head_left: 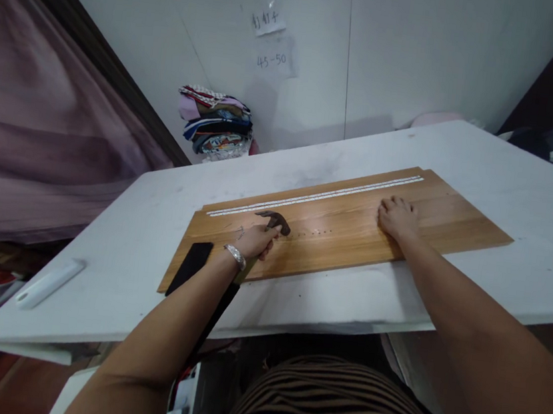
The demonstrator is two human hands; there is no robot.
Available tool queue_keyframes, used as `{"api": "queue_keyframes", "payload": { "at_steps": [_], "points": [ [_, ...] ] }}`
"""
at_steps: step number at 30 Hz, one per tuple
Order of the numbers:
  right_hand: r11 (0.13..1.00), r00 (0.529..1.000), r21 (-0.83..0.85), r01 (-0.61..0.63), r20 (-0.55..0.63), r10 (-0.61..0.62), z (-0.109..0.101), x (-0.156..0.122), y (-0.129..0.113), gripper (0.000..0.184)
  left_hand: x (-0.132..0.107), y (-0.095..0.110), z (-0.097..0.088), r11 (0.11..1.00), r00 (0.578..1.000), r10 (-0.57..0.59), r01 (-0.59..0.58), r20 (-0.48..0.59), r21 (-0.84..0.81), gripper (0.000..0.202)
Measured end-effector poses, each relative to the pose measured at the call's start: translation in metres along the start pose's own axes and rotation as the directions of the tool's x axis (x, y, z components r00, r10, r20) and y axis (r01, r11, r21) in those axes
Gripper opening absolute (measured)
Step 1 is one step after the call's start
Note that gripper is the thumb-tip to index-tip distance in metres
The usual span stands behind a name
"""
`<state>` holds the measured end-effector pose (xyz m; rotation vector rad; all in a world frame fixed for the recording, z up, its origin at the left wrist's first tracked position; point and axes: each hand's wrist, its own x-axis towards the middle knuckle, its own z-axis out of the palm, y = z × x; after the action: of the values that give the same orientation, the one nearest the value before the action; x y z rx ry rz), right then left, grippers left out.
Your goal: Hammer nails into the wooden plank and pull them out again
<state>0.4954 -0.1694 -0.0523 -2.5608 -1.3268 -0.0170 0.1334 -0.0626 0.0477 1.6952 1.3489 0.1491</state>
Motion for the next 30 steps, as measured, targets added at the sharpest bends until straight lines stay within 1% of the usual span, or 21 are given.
{"api": "queue_keyframes", "payload": {
  "at_steps": [9,14,18,30],
  "points": [
    [1.0,1.0,0.02,-0.012,-0.005,0.012,-0.0008,-0.0001,-0.0007,0.05,0.0091,-0.0108,0.0038,1.0,1.0,-0.016,0.016,-0.002,-0.007,0.034],
    [1.0,1.0,0.028,-0.01,-0.012,0.01,-0.0012,-0.0002,-0.0009,0.05,0.0044,-0.0054,0.0009,1.0,1.0,0.006,-0.006,-0.002,0.02,0.034],
    [0.999,1.0,0.035,-0.008,0.0,0.008,-0.0025,-0.0008,-0.0017,0.052,0.0036,-0.002,-0.0017,1.0,1.0,0.008,-0.008,-0.003,-0.002,0.035],
    [0.999,1.0,0.029,-0.021,-0.002,0.021,-0.0035,-0.0009,-0.0032,0.052,0.0031,-0.0046,0.0025,0.999,1.0,-0.028,0.028,-0.004,0.019,0.032]
  ]
}}
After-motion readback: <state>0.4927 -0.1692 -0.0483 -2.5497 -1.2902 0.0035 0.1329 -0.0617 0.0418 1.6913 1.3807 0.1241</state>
